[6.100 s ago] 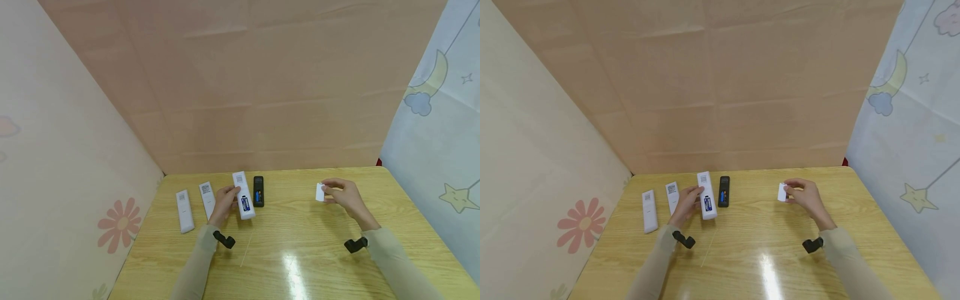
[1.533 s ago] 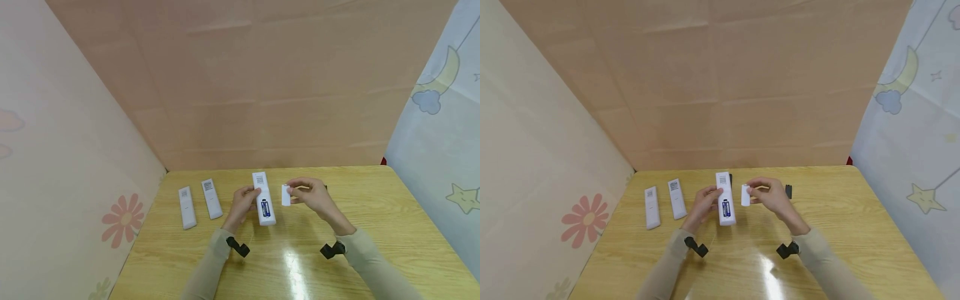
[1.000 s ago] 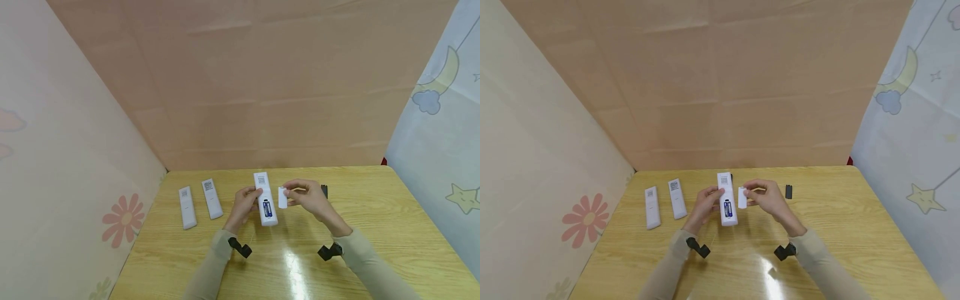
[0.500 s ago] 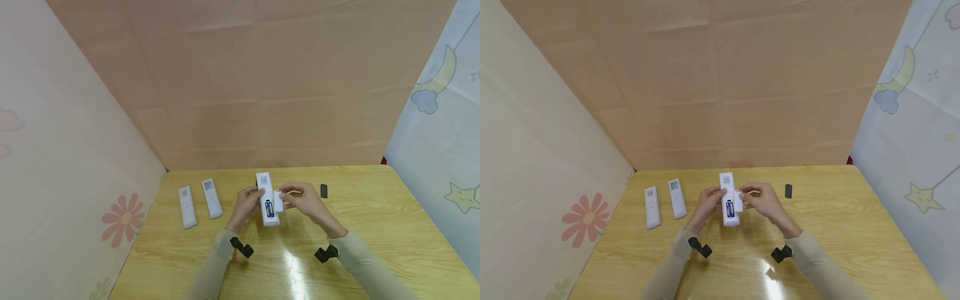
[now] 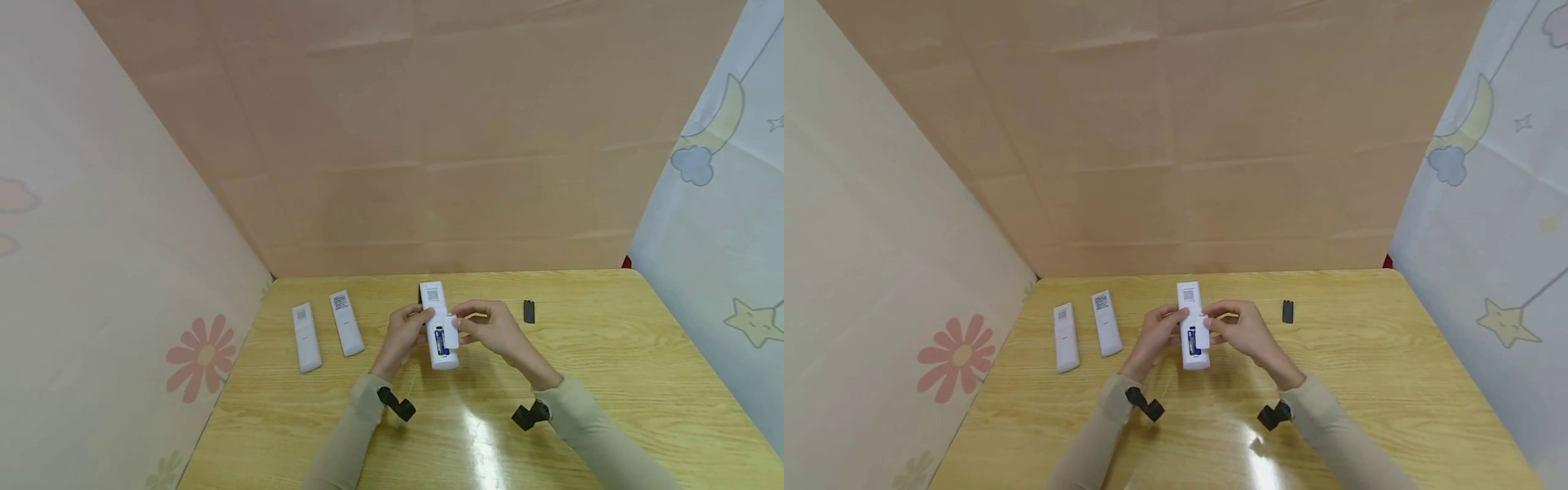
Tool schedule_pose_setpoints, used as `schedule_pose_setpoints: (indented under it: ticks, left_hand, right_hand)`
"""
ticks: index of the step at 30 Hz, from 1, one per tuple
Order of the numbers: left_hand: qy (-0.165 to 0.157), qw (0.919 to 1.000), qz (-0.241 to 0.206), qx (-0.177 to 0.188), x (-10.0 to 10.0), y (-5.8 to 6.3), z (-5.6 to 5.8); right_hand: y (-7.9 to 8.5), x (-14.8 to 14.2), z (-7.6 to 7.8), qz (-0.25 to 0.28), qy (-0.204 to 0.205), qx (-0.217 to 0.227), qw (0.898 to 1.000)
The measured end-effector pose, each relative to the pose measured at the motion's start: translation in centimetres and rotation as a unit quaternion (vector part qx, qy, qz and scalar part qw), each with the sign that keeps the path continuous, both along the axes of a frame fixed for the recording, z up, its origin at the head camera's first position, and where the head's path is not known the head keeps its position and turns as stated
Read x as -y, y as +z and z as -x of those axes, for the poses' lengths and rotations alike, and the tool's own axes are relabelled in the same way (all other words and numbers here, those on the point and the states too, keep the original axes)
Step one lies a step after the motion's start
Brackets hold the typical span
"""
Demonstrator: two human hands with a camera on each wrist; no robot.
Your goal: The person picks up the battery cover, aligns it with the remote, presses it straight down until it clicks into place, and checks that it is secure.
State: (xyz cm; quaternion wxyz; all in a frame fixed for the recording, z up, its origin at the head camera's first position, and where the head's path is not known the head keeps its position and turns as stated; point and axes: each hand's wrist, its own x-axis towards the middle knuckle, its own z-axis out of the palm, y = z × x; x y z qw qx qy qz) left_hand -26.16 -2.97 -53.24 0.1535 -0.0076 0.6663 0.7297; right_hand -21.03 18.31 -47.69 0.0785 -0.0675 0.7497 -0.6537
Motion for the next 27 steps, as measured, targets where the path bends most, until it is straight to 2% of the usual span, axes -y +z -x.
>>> schedule_pose_setpoints:
  ticks: [20, 27]
  left_hand:
    - [-0.002, 1.0000, -0.005, 0.002, -0.92, -0.13, -0.23]
    - [-0.017, 0.9998, -0.006, -0.001, -0.89, -0.23, -0.41]
  right_hand:
    - [-0.11, 0.11, -0.16, 0.007, 0.011, 0.006, 1.000]
    - [-0.18, 0.11, -0.39, 0.007, 0.014, 0.010, 1.000]
